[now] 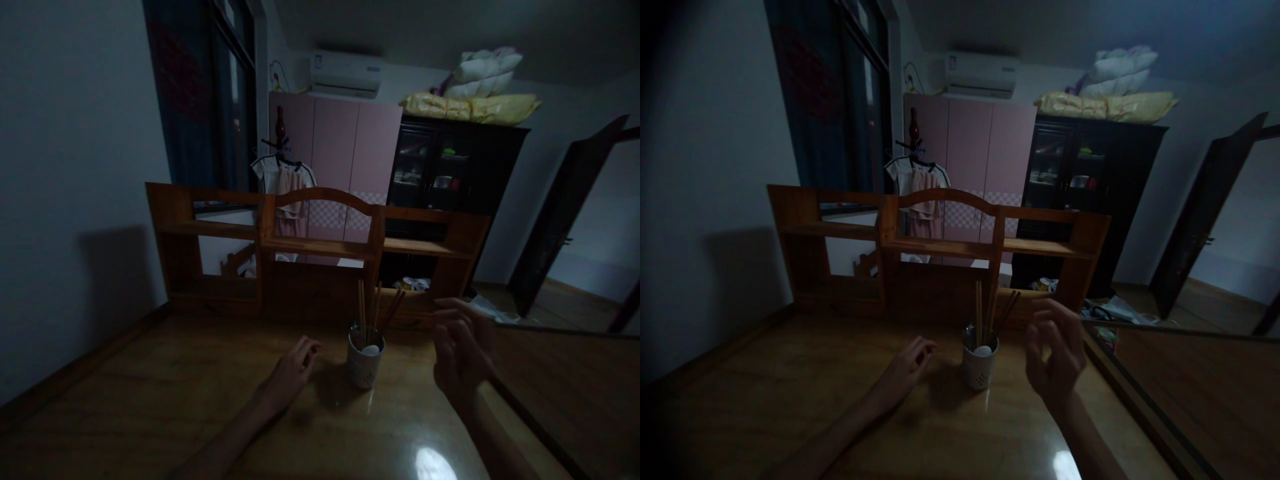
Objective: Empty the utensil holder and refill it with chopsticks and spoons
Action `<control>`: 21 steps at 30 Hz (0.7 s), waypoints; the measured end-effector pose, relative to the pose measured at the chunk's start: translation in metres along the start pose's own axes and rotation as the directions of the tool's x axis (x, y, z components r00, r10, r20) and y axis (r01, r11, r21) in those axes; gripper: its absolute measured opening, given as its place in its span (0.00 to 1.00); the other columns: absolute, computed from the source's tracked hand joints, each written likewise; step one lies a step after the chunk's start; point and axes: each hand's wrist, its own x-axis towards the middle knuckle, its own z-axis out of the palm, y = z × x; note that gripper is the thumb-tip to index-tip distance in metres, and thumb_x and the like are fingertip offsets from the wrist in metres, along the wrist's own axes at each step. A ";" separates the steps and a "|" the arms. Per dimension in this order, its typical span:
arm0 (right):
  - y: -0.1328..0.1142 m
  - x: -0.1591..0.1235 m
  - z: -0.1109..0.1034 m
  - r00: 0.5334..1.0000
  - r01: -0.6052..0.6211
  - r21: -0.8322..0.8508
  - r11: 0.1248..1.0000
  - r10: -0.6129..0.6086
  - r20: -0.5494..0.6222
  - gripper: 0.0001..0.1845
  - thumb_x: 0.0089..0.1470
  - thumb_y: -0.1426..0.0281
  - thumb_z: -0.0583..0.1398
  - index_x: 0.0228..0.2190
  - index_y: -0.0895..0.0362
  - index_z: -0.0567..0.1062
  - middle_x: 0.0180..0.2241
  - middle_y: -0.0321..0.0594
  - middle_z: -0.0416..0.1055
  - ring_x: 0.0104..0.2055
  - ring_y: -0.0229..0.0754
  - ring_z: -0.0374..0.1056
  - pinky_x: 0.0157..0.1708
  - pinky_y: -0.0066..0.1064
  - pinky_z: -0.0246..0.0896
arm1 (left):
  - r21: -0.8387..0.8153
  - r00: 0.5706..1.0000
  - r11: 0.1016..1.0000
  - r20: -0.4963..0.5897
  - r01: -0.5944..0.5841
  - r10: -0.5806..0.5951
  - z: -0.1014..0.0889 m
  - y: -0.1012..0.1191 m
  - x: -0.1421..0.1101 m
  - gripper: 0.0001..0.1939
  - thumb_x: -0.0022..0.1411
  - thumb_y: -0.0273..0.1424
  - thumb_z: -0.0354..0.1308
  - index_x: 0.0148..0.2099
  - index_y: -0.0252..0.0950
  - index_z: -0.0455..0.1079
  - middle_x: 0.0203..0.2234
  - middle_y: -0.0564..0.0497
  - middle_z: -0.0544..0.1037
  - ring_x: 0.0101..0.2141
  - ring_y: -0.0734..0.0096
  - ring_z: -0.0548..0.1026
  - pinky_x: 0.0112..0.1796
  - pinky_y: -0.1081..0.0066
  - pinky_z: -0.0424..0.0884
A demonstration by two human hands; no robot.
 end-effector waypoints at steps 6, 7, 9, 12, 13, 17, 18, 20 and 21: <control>0.071 -0.081 0.036 0.820 -0.442 -0.025 0.897 0.415 0.395 0.12 0.66 0.61 0.51 0.40 0.56 0.68 0.38 0.43 0.68 0.38 0.47 0.67 0.36 0.36 0.62 | 0.002 1.000 1.000 0.012 0.016 -0.016 0.004 0.002 -0.001 0.13 0.70 0.35 0.45 0.51 0.39 0.67 0.42 0.48 0.71 0.38 0.69 0.72 0.43 0.68 0.69; 0.076 -0.093 0.039 0.750 -0.491 -0.040 0.870 0.446 0.489 0.14 0.67 0.59 0.50 0.42 0.55 0.68 0.37 0.42 0.69 0.38 0.47 0.68 0.37 0.35 0.62 | 0.005 1.000 1.000 0.019 0.017 -0.017 0.004 0.002 -0.001 0.14 0.70 0.36 0.45 0.52 0.40 0.67 0.42 0.48 0.71 0.38 0.69 0.72 0.43 0.68 0.69; 0.081 -0.110 0.044 0.653 -0.592 -0.054 0.804 0.518 0.553 0.19 0.68 0.56 0.45 0.45 0.55 0.68 0.33 0.40 0.70 0.32 0.45 0.68 0.33 0.33 0.61 | 0.017 0.999 1.000 0.037 0.019 -0.020 0.005 0.004 -0.002 0.15 0.70 0.37 0.45 0.53 0.40 0.66 0.43 0.48 0.71 0.39 0.69 0.72 0.44 0.68 0.69; 0.084 -0.125 0.049 0.592 -0.674 -0.019 0.739 0.554 0.585 0.27 0.68 0.53 0.41 0.52 0.56 0.66 0.39 0.45 0.72 0.35 0.47 0.69 0.34 0.34 0.64 | 0.050 0.997 0.999 0.071 0.021 -0.025 0.005 0.009 -0.005 0.16 0.70 0.37 0.45 0.55 0.42 0.65 0.46 0.48 0.71 0.41 0.67 0.73 0.47 0.66 0.69; 0.085 -0.128 0.050 0.581 -0.681 -0.001 0.732 0.542 0.608 0.29 0.67 0.52 0.41 0.55 0.57 0.65 0.44 0.47 0.71 0.38 0.49 0.69 0.36 0.35 0.64 | 0.060 0.996 0.998 0.084 0.015 -0.020 0.005 0.010 -0.005 0.16 0.70 0.37 0.45 0.55 0.42 0.65 0.47 0.47 0.71 0.43 0.66 0.73 0.48 0.65 0.69; 0.084 -0.135 0.049 0.522 -0.648 0.002 0.761 0.443 0.729 0.33 0.64 0.51 0.47 0.63 0.57 0.55 0.50 0.48 0.68 0.46 0.53 0.67 0.43 0.40 0.64 | 0.067 0.987 0.997 0.154 -0.045 0.035 0.004 0.016 -0.008 0.18 0.71 0.37 0.42 0.57 0.41 0.64 0.50 0.46 0.70 0.50 0.63 0.69 0.51 0.64 0.67; 0.082 -0.135 0.047 0.507 -0.629 -0.002 0.777 0.413 0.757 0.34 0.63 0.52 0.50 0.64 0.56 0.54 0.50 0.48 0.69 0.46 0.53 0.67 0.44 0.41 0.63 | 0.068 0.984 0.996 0.172 -0.060 0.047 0.004 0.017 -0.008 0.18 0.71 0.37 0.42 0.58 0.41 0.63 0.51 0.45 0.69 0.51 0.63 0.69 0.51 0.64 0.67; 0.076 -0.132 0.044 0.466 -0.610 0.006 0.792 0.353 0.811 0.34 0.60 0.54 0.55 0.62 0.55 0.57 0.50 0.47 0.69 0.45 0.53 0.68 0.44 0.41 0.63 | 0.071 0.977 0.994 0.201 -0.084 0.068 0.005 0.019 -0.009 0.18 0.71 0.36 0.41 0.59 0.42 0.62 0.52 0.46 0.68 0.51 0.63 0.69 0.51 0.65 0.67; 0.071 -0.130 0.043 0.440 -0.617 0.018 0.787 0.326 0.837 0.33 0.58 0.55 0.58 0.61 0.54 0.60 0.50 0.47 0.69 0.45 0.52 0.68 0.43 0.40 0.63 | 0.072 0.974 0.993 0.212 -0.097 0.079 0.005 0.020 -0.010 0.18 0.71 0.36 0.42 0.59 0.43 0.62 0.52 0.46 0.68 0.51 0.64 0.69 0.50 0.65 0.67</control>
